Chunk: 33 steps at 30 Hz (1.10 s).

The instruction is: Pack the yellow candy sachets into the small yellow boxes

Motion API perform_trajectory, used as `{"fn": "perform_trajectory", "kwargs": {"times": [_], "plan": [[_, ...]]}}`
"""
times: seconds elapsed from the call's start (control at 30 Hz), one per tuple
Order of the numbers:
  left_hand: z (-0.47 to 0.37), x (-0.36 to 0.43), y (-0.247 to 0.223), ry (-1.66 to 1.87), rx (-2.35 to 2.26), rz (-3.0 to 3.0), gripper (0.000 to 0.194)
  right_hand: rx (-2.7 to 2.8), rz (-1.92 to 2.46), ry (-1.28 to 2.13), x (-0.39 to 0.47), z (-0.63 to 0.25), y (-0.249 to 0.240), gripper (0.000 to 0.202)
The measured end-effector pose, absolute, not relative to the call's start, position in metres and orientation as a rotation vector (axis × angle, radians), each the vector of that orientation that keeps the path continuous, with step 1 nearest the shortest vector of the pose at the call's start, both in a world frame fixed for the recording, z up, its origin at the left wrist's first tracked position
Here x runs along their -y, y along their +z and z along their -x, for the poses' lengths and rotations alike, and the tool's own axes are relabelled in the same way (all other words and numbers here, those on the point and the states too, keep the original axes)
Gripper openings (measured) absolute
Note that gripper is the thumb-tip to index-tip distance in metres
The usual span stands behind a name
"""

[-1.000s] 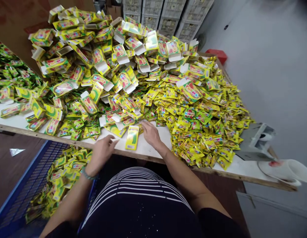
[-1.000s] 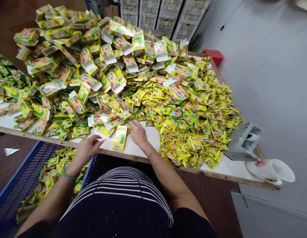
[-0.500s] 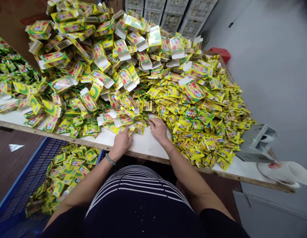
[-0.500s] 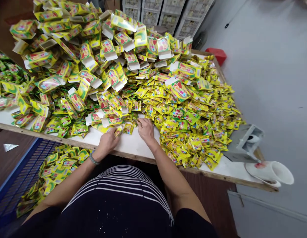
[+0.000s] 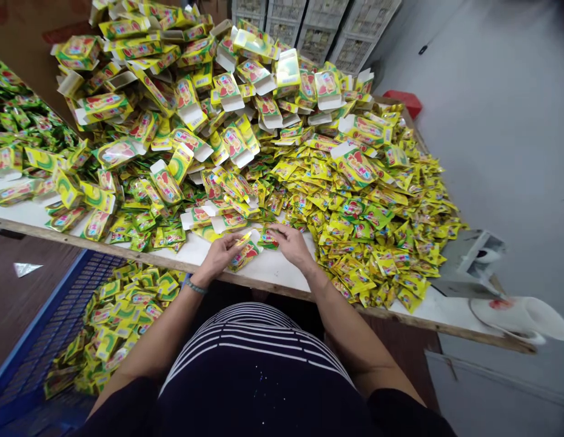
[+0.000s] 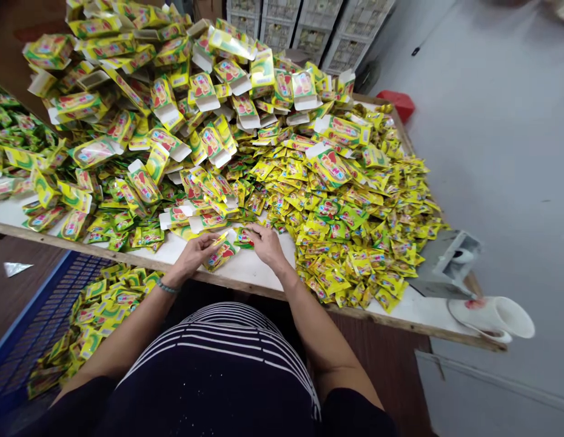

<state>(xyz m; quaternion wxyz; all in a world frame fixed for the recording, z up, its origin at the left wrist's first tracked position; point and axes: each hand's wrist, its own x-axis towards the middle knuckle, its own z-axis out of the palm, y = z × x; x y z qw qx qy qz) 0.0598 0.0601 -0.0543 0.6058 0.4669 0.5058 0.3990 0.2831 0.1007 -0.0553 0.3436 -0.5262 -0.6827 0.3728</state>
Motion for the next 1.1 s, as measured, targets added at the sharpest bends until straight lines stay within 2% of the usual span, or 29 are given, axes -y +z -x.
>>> {"fn": "perform_trajectory", "kwargs": {"times": [0.17, 0.3, 0.57, 0.63, 0.73, 0.8, 1.0, 1.1], "plan": [[-0.055, -0.060, -0.053, 0.860, -1.162, -1.085, 0.057, 2.152, 1.229, 0.862, -0.110, -0.282, -0.033, 0.017], [-0.056, -0.060, -0.054, 0.850, -1.144, -1.117, 0.054, 2.338, 1.211, 0.838, -0.118, -0.274, -0.021, 0.007], [-0.061, -0.065, -0.056, 0.846, -1.073, -1.060, 0.054, 2.020, 1.256, 0.905, -0.117, -0.250, -0.032, 0.005], [-0.059, -0.065, -0.054, 0.862, -1.123, -0.984, 0.055, 1.933, 1.330, 0.894, -0.115, -0.252, -0.039, 0.011], [-0.054, -0.065, -0.053, 0.882, -1.208, -0.902, 0.051, 1.825, 1.678, 0.664, -0.113, -0.257, -0.054, 0.025], [-0.053, -0.066, -0.055, 0.893, -1.251, -0.889, 0.048, 1.865, 1.828, 0.526, -0.110, -0.260, -0.066, 0.027], [-0.054, -0.069, -0.071, 0.893, -1.314, -0.923, 0.041, 1.887, 1.855, 0.581, -0.101, -0.258, -0.082, 0.021], [-0.056, -0.069, -0.076, 0.895, -1.330, -0.959, 0.042, 1.861, 1.887, 0.574, -0.099, -0.254, -0.080, 0.034]]}}
